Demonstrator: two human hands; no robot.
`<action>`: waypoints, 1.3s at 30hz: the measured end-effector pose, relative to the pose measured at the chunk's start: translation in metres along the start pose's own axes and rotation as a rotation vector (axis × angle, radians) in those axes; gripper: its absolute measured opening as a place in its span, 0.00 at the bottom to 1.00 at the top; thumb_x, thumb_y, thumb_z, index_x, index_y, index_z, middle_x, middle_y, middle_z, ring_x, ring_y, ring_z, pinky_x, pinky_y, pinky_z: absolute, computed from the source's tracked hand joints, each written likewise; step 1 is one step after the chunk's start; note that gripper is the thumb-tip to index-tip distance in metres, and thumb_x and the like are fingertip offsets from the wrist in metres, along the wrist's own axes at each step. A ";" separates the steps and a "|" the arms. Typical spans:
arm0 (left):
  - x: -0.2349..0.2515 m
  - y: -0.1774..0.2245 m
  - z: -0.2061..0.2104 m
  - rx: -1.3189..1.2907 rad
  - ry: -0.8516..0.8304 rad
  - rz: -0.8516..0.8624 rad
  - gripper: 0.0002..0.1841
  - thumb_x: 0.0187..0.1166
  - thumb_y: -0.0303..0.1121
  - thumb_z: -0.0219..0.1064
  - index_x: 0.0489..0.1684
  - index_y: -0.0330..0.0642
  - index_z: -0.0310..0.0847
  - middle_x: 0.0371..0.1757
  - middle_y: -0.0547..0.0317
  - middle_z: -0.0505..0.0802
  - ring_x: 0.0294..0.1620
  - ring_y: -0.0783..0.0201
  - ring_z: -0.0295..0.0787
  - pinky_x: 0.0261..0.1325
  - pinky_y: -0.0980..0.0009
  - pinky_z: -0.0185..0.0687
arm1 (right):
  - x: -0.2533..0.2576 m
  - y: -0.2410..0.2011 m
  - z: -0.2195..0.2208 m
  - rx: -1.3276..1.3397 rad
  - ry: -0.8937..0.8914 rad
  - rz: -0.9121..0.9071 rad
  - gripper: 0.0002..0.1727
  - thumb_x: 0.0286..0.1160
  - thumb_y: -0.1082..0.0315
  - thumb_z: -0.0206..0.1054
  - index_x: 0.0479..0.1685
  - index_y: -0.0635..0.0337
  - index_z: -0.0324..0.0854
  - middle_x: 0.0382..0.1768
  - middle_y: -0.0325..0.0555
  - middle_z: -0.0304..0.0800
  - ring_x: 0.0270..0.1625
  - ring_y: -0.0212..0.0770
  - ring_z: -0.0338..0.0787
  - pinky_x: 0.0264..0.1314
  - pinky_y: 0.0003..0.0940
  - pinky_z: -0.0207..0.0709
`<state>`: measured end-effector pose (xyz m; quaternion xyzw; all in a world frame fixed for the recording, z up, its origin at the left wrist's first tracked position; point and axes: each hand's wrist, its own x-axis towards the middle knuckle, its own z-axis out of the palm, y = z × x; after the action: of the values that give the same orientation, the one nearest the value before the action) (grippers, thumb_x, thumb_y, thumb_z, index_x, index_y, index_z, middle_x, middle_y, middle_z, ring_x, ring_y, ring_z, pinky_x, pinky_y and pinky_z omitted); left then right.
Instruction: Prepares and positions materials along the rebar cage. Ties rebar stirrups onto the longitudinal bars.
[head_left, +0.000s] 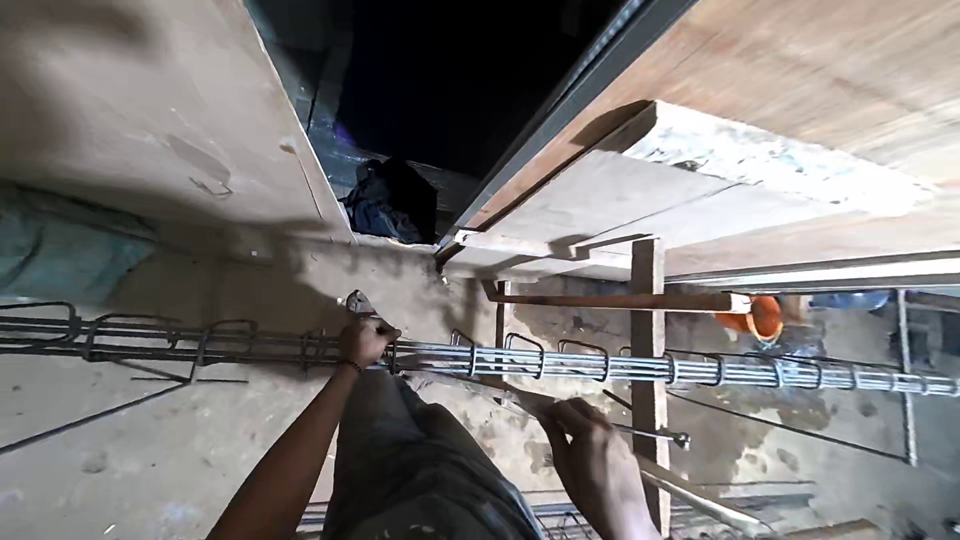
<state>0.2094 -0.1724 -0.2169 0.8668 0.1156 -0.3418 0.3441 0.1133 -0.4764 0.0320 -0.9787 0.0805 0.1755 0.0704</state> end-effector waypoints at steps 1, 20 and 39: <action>0.000 0.001 -0.001 0.010 -0.012 -0.008 0.18 0.76 0.54 0.72 0.48 0.50 0.94 0.55 0.53 0.96 0.63 0.50 0.90 0.71 0.40 0.77 | -0.005 -0.007 -0.002 -0.141 0.011 0.043 0.09 0.76 0.60 0.70 0.48 0.46 0.94 0.61 0.55 0.90 0.65 0.62 0.86 0.62 0.65 0.78; -0.002 0.000 0.001 0.053 0.033 0.052 0.19 0.78 0.52 0.69 0.41 0.44 0.95 0.46 0.48 0.97 0.55 0.47 0.93 0.65 0.41 0.80 | 0.105 -0.151 0.154 -0.096 -0.661 0.155 0.25 0.87 0.62 0.53 0.80 0.60 0.70 0.66 0.62 0.86 0.63 0.63 0.90 0.57 0.62 0.84; -0.002 0.010 -0.015 -0.021 -0.171 -0.091 0.20 0.82 0.54 0.66 0.47 0.49 0.94 0.46 0.56 0.97 0.51 0.55 0.93 0.62 0.45 0.83 | 0.117 -0.143 0.138 1.207 -0.834 0.768 0.12 0.87 0.65 0.61 0.52 0.62 0.87 0.23 0.35 0.81 0.18 0.27 0.72 0.19 0.23 0.68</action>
<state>0.2199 -0.1696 -0.2027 0.8248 0.1286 -0.4284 0.3460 0.2021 -0.3289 -0.1217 -0.5314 0.4567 0.4628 0.5431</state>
